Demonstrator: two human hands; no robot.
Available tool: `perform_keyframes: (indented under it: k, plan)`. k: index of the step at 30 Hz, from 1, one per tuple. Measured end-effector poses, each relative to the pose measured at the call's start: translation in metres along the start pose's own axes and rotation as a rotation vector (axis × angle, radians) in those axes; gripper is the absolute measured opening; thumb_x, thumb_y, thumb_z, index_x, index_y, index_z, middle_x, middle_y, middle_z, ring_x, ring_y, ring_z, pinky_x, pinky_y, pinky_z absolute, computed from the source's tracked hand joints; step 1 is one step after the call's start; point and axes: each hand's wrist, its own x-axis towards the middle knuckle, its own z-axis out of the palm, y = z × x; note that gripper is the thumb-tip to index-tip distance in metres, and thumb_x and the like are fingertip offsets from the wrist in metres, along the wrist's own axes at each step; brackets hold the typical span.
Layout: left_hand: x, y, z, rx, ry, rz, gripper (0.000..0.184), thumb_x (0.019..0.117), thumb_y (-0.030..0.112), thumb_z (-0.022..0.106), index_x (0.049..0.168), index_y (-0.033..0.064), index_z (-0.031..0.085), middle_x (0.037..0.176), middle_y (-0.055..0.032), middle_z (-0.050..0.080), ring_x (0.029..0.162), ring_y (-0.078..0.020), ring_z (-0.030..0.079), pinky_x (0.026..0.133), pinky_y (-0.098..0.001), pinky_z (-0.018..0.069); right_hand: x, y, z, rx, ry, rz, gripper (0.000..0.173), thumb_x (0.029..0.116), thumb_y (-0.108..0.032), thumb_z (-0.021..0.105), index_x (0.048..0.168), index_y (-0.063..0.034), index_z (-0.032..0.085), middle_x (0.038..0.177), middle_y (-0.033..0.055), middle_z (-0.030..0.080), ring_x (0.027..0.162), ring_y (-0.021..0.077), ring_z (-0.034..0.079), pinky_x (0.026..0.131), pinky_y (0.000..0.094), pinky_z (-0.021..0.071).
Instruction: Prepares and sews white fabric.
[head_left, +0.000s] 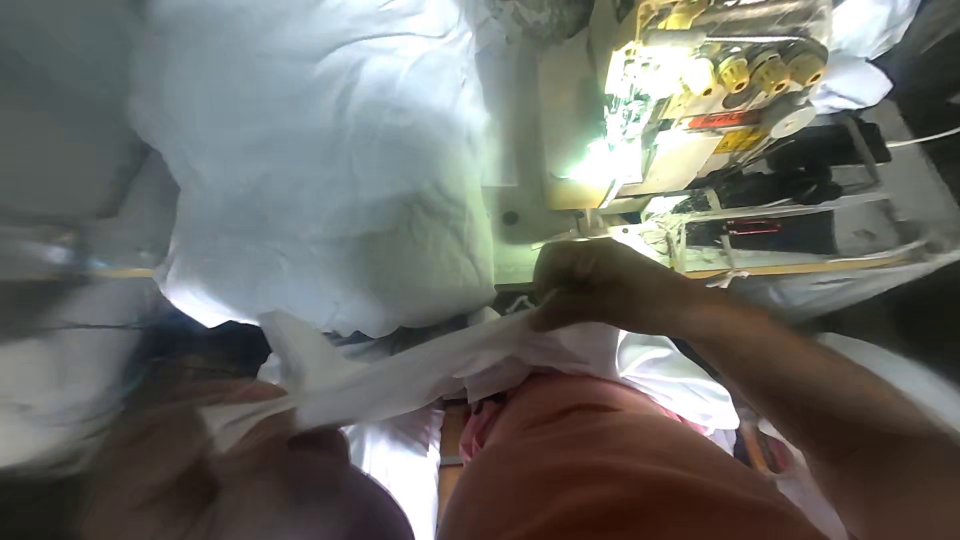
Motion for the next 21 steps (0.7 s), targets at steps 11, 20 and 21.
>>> perform_keyframes:
  k: [11, 20, 21]
  plan:
    - [-0.005, -0.02, 0.015, 0.039, -0.116, 0.061, 0.006, 0.0988, 0.03, 0.067, 0.1, 0.0287, 0.073, 0.099, 0.0219, 0.07, 0.093, 0.0054, 0.067, 0.081, -0.0148, 0.0552, -0.019, 0.015, 0.018, -0.136, 0.358, -0.077, 0.017, 0.0908, -0.01, 0.075, 0.085, -0.0055, 0.06, 0.067, -0.0028, 0.055, 0.055, -0.0016, 0.048, 0.05, 0.0113, 0.0403]
    - [-0.009, -0.034, 0.021, 0.007, -0.056, -0.071, 0.007, 0.0977, 0.018, 0.068, 0.098, 0.0231, 0.072, 0.095, 0.0193, 0.072, 0.089, 0.0044, 0.067, 0.08, -0.0163, 0.0557, -0.025, 0.031, 0.031, -0.379, 0.4, -0.068, 0.016, 0.0941, -0.021, 0.072, 0.091, -0.0053, 0.068, 0.076, 0.0008, 0.064, 0.062, 0.0049, 0.057, 0.055, 0.0215, 0.0471]
    - [-0.01, -0.035, 0.022, 0.007, -0.039, -0.099, 0.008, 0.0977, 0.016, 0.067, 0.098, 0.0227, 0.072, 0.095, 0.0189, 0.072, 0.089, 0.004, 0.068, 0.08, -0.017, 0.0561, -0.025, 0.031, 0.032, -0.313, 0.397, -0.052, 0.015, 0.093, -0.019, 0.073, 0.09, -0.0059, 0.066, 0.076, -0.0008, 0.063, 0.063, 0.0022, 0.056, 0.056, 0.018, 0.0468]
